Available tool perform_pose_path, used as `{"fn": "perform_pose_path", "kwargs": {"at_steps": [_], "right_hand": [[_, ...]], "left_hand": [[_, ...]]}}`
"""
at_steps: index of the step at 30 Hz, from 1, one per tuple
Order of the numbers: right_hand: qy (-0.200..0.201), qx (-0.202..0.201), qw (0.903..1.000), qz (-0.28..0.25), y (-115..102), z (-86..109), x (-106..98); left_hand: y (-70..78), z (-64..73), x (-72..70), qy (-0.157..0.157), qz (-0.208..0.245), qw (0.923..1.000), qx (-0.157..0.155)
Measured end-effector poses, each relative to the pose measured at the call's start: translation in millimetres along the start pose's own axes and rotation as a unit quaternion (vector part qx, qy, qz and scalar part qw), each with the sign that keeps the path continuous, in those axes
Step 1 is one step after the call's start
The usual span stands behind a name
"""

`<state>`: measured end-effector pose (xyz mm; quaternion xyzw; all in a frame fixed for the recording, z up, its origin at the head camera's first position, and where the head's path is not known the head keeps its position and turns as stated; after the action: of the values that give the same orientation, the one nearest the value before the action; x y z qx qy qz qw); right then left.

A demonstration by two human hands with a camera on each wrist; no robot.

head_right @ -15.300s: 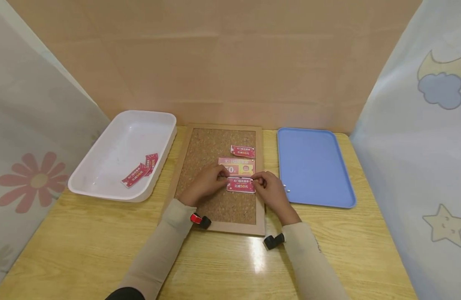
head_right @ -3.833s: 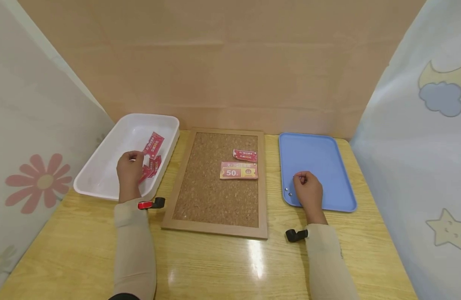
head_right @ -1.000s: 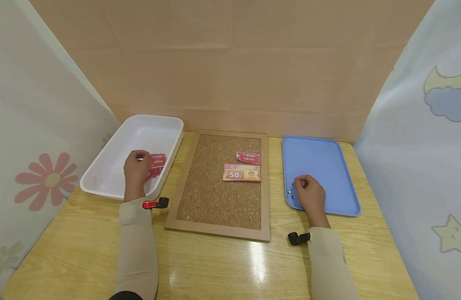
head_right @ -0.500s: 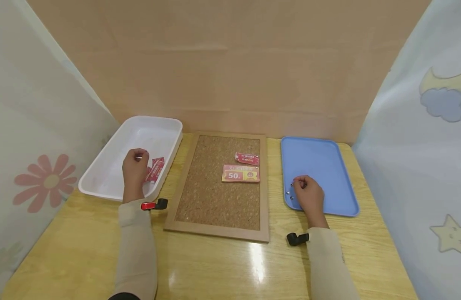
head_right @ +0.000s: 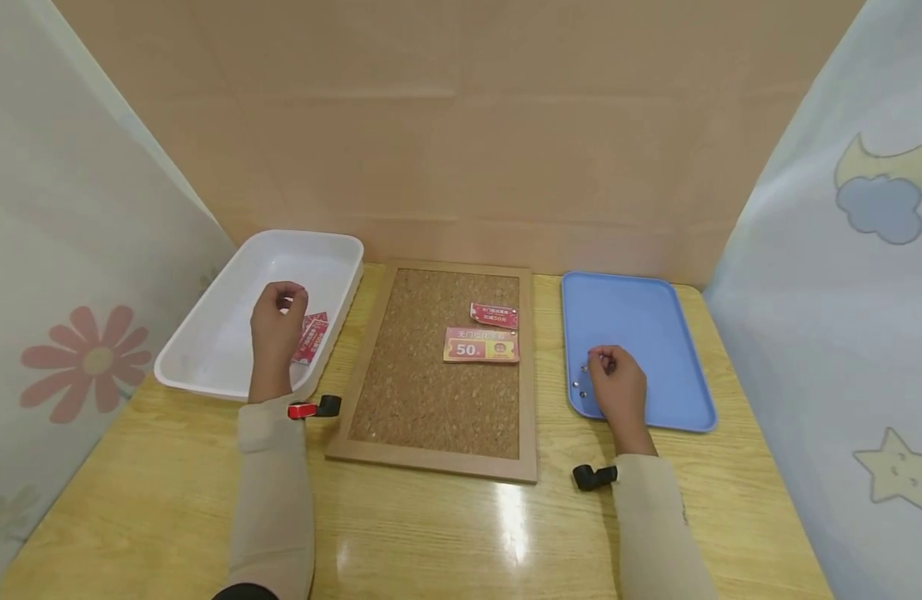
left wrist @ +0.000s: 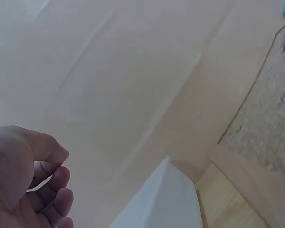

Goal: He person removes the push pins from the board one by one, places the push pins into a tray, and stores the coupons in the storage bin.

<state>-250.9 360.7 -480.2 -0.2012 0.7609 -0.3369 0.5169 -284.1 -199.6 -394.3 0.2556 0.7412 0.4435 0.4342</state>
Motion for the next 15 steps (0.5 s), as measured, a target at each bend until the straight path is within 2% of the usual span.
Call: {"fn": "perform_pose_path", "kwargs": {"at_steps": [5,9,15], "right_hand": [[0.014,-0.008,0.9991,-0.038,-7.0,-0.2,-4.0],[0.011,-0.008,0.9981,-0.060,-14.2,-1.2,-5.2],[-0.006,-0.020,0.9951,-0.097,-37.7,2.7,-9.0]], "left_hand": [[24.4,5.9,3.5,-0.008,0.022,0.9990,0.038],[43.4,14.0,11.2,-0.032,0.031,0.9975,0.055],[71.6,26.5,24.6,-0.071,0.039,0.9911,0.106]]}}
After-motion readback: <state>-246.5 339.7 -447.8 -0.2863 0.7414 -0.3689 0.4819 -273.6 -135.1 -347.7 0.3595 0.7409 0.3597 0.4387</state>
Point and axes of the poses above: each hand's wrist, its own z-axis away from the middle knuckle, its own x-axis out of the palm, y = z × x, the point moved 9 cm from there along -z, towards the middle knuckle, and after that the axes turned 2 degrees about -x, right-handed, at the moved point
